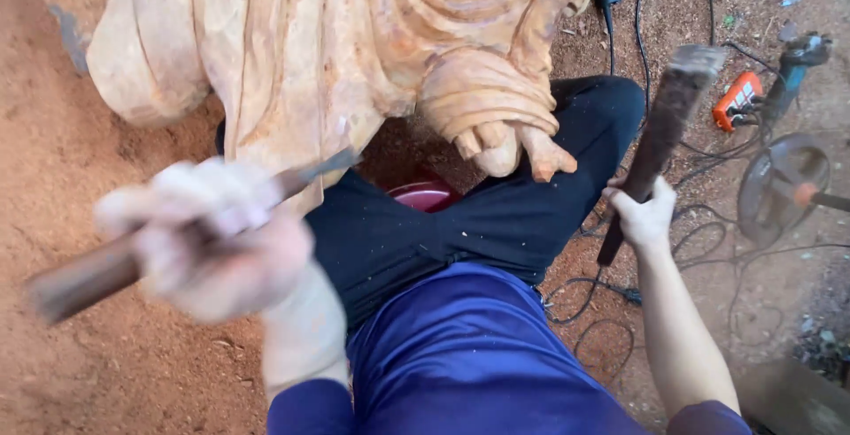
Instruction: Carving a wooden sculpture using a chisel and mallet
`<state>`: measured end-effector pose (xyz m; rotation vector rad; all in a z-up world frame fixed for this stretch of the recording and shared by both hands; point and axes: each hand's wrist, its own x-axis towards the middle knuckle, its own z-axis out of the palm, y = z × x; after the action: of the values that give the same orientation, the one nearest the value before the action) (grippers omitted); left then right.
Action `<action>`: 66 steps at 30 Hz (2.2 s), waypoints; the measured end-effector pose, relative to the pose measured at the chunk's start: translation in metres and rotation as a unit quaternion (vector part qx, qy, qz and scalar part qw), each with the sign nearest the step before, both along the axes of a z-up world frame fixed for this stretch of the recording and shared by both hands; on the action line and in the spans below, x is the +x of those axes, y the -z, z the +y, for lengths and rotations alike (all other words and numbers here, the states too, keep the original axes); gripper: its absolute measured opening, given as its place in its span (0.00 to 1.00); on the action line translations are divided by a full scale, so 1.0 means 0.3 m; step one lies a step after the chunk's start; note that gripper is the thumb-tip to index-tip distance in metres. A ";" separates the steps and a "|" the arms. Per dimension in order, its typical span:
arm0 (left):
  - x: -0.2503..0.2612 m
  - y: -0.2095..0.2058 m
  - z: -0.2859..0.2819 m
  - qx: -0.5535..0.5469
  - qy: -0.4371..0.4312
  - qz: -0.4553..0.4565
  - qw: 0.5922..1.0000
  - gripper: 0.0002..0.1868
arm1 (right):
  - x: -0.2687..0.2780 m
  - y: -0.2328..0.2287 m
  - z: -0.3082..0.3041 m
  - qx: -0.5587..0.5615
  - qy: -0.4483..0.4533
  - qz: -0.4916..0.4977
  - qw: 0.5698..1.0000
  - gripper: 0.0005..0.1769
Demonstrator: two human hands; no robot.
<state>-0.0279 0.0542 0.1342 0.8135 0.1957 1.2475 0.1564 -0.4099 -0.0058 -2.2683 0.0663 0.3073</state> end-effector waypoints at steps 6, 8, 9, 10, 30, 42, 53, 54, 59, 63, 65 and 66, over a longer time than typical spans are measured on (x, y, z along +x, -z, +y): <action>-0.172 0.025 0.143 0.030 -0.132 0.152 0.979 0.19 | -0.018 0.048 0.039 0.126 0.075 0.106 0.983 0.13; -0.164 0.067 0.187 0.043 -0.172 0.152 0.972 0.17 | -0.020 0.043 0.047 0.120 0.095 0.102 0.983 0.12; -0.135 0.078 0.185 0.045 -0.172 0.153 0.972 0.17 | -0.023 0.050 0.041 0.122 0.095 0.104 0.983 0.12; -0.106 0.088 0.184 0.052 -0.149 0.167 0.973 0.12 | -0.027 0.056 0.037 0.119 0.100 0.098 0.983 0.13; -0.040 0.184 0.273 0.120 -0.031 0.188 0.974 0.11 | -0.192 0.066 -0.008 0.000 0.200 0.088 0.976 0.10; 0.023 0.214 0.264 0.137 0.003 0.182 0.974 0.13 | -0.136 0.100 0.029 0.026 0.177 0.075 0.981 0.11; 0.007 0.216 0.277 0.136 0.000 0.172 0.976 0.11 | -0.137 0.095 0.033 0.039 0.158 0.069 0.984 0.10; 0.009 0.214 0.278 0.135 0.000 0.171 0.976 0.11 | -0.144 0.107 0.022 0.038 0.157 0.068 0.984 0.10; -0.007 0.213 0.272 0.140 0.010 0.154 0.978 0.11 | -0.166 0.187 -0.057 0.107 0.211 0.061 0.970 0.10; -0.027 0.201 0.271 0.121 0.002 0.147 0.982 0.11 | -0.157 0.152 -0.043 0.077 0.213 0.077 0.971 0.09; -0.039 0.206 0.281 0.112 0.005 0.142 0.983 0.11 | -0.152 0.168 -0.057 0.081 0.210 0.064 0.972 0.09; -0.039 0.205 0.286 0.111 0.002 0.143 0.984 0.11 | -0.150 0.173 -0.062 0.080 0.207 0.065 0.973 0.09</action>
<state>-0.0396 0.1400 0.0726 1.1859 0.2890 1.1576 0.1114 -0.4284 -0.0577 -2.0120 0.5549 0.2273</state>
